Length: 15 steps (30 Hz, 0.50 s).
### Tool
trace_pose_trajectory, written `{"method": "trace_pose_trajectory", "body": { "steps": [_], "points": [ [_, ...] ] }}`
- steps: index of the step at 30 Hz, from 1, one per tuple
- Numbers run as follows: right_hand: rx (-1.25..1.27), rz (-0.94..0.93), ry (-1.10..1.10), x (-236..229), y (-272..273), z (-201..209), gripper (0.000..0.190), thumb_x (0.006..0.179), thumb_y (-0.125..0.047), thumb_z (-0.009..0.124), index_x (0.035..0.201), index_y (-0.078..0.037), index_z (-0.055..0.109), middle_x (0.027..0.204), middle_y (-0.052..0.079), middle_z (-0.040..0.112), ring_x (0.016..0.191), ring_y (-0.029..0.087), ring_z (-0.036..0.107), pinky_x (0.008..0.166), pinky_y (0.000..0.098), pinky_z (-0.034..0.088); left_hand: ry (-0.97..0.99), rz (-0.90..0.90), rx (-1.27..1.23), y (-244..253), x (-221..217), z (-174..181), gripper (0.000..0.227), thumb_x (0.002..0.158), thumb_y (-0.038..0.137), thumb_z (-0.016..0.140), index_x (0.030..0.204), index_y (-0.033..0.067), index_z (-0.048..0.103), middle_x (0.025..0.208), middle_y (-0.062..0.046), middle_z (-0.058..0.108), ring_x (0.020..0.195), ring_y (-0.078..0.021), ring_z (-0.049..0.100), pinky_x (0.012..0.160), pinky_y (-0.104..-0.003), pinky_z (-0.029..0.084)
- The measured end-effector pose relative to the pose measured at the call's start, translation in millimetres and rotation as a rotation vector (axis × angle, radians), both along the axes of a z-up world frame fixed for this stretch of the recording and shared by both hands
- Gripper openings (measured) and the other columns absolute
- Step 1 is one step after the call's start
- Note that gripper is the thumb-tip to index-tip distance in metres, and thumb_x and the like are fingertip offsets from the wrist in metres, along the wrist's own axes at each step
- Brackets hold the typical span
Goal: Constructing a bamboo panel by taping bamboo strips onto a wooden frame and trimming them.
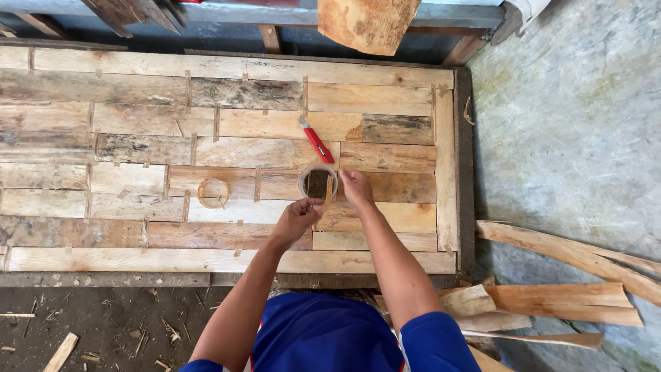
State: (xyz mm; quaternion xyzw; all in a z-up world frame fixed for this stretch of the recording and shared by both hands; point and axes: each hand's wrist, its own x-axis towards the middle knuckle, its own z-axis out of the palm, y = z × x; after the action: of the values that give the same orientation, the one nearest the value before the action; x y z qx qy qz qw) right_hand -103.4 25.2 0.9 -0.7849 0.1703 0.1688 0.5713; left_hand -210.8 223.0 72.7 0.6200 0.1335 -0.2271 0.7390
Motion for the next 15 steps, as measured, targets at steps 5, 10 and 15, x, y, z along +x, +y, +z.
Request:
{"method": "trace_pose_trajectory", "body": {
  "steps": [5,10,15],
  "points": [
    [0.161,-0.085,0.217,-14.7,-19.8,41.2,0.043,0.101,-0.049,0.061,0.092,-0.008,0.069,0.076,0.001,0.065,0.065,0.011,0.059,0.059,0.0282,0.045,-0.042,0.077,-0.006,-18.8,6.4,7.3,0.036,0.092,0.008,0.069,0.127,-0.0023,0.066,0.076,0.007,0.058,0.068,-0.0023,0.051,0.062,-0.019,0.042],
    [0.500,0.003,0.381,-15.9,-36.3,20.3,0.026,0.099,-0.038,0.066,0.096,-0.013,0.070,0.079,-0.002,0.070,0.066,0.007,0.063,0.057,0.0223,0.045,-0.079,0.026,-0.046,-33.8,5.8,-5.6,0.035,0.093,0.008,0.070,0.126,-0.0021,0.067,0.076,0.007,0.057,0.069,-0.0020,0.051,0.062,-0.019,0.043],
    [0.582,-0.096,0.301,-13.4,-41.2,9.6,0.008,0.095,-0.022,0.073,0.097,-0.015,0.070,0.089,-0.003,0.075,0.075,0.005,0.067,0.061,0.0215,0.050,-0.104,-0.025,-0.017,-43.2,1.7,-12.4,0.034,0.093,0.007,0.068,0.126,-0.0006,0.066,0.077,0.007,0.057,0.068,-0.0021,0.050,0.061,-0.020,0.042]
  ]
}}
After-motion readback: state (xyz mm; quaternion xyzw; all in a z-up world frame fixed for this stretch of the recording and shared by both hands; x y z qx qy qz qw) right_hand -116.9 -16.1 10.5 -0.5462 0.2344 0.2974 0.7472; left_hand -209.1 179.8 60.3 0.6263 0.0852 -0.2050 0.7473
